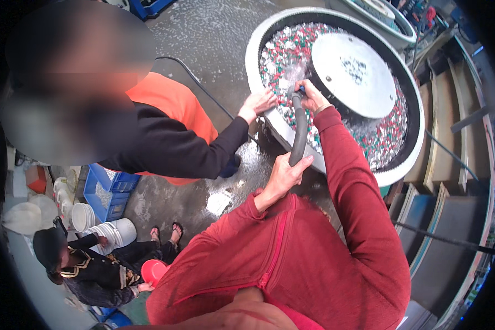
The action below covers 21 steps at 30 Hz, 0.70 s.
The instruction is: The person uses a hose to spray water onto various industrial machines, including a large vibratory bowl finisher containing small multicolored parts, and then sprays the floor around the equipment.
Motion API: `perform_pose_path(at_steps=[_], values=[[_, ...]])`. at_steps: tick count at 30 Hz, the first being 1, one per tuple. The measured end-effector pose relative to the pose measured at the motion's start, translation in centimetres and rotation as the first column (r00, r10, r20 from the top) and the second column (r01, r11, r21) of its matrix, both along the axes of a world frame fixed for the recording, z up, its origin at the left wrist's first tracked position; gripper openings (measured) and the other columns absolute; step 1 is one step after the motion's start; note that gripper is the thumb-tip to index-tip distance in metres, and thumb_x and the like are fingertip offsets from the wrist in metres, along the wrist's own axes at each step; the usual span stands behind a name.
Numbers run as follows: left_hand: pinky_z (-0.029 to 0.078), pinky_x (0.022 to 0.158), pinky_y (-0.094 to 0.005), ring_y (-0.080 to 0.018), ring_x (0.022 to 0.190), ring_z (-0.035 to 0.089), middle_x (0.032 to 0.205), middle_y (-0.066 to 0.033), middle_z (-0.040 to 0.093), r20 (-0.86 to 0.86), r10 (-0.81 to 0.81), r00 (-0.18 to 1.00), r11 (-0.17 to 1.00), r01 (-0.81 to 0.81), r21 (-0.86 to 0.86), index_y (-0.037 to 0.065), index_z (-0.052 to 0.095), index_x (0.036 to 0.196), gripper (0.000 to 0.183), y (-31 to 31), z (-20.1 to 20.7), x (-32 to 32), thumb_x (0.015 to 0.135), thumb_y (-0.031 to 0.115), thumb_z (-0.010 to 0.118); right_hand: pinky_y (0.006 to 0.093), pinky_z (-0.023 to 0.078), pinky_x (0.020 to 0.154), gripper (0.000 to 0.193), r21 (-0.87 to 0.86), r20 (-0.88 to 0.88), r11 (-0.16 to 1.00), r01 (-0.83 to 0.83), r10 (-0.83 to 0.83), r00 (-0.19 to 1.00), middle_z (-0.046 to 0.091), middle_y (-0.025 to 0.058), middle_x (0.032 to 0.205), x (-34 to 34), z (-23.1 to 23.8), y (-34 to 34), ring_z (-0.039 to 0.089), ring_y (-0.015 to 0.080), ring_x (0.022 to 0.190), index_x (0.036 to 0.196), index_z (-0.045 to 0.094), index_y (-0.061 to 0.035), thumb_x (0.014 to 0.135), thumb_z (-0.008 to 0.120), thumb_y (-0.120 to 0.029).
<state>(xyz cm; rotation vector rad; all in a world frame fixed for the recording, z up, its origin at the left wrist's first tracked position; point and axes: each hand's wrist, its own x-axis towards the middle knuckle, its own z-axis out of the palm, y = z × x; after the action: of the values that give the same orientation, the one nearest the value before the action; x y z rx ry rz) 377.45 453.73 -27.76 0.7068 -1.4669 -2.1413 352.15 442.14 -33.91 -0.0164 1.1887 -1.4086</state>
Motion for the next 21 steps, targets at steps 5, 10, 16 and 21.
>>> perform_pose_path(at_steps=[5,10,16,21], values=[[0.028,0.036,-0.0209,-0.0037,0.038,0.031,0.049,0.004,0.034,-0.118,-0.137,0.984,0.962,0.16,0.221,0.007,0.042,0.069,0.037,1.6,1.0,1.1,0.088,0.037,0.051,0.0474,0.051,0.06,0.005,0.006,0.12,0.996,-0.092,0.09,0.989,0.046,0.0111,0.075,1.7,-3.9,6.2,0.05,0.0266,0.065,0.07,0.046,-0.0055,0.068,0.05,-0.009],[0.03,0.038,-0.0216,-0.0048,0.039,0.034,0.05,0.0029,0.038,0.008,-0.407,0.913,0.904,0.402,0.145,0.006,0.044,0.072,0.037,3.6,1.5,0.5,0.088,0.038,0.05,0.0506,0.052,0.063,0.009,0.063,0.192,0.98,0.19,-0.199,0.961,0.046,0.012,0.076,0.0,-4.5,16.3,0.049,0.0268,0.066,0.068,0.045,-0.0022,0.069,0.052,-0.007],[0.04,0.05,-0.027,-0.0102,0.051,0.049,0.056,-0.0042,0.051,-0.026,-0.599,0.801,0.798,0.593,-0.103,0.001,0.053,0.08,0.034,8.6,1.3,-3.1,0.081,0.034,0.061,0.047,0.052,0.061,0.011,-0.013,0.013,0.842,0.539,-0.538,0.843,0.046,0.0134,0.082,-3.4,-1.4,31.3,0.052,0.0332,0.07,0.077,0.045,-0.0028,0.07,0.053,-0.004],[0.041,0.058,-0.0226,-0.0047,0.062,0.047,0.066,0.0023,0.051,0.014,-0.777,0.63,0.628,0.776,-0.068,0.004,0.053,0.078,0.023,11.6,3.1,-5.5,0.079,0.023,0.066,0.043,0.053,0.055,0.014,-0.056,-0.021,0.804,0.592,-0.594,0.804,0.051,0.015,0.079,-6.5,4.6,36.2,0.055,0.0313,0.065,0.078,0.047,-0.0002,0.066,0.052,-0.002]])
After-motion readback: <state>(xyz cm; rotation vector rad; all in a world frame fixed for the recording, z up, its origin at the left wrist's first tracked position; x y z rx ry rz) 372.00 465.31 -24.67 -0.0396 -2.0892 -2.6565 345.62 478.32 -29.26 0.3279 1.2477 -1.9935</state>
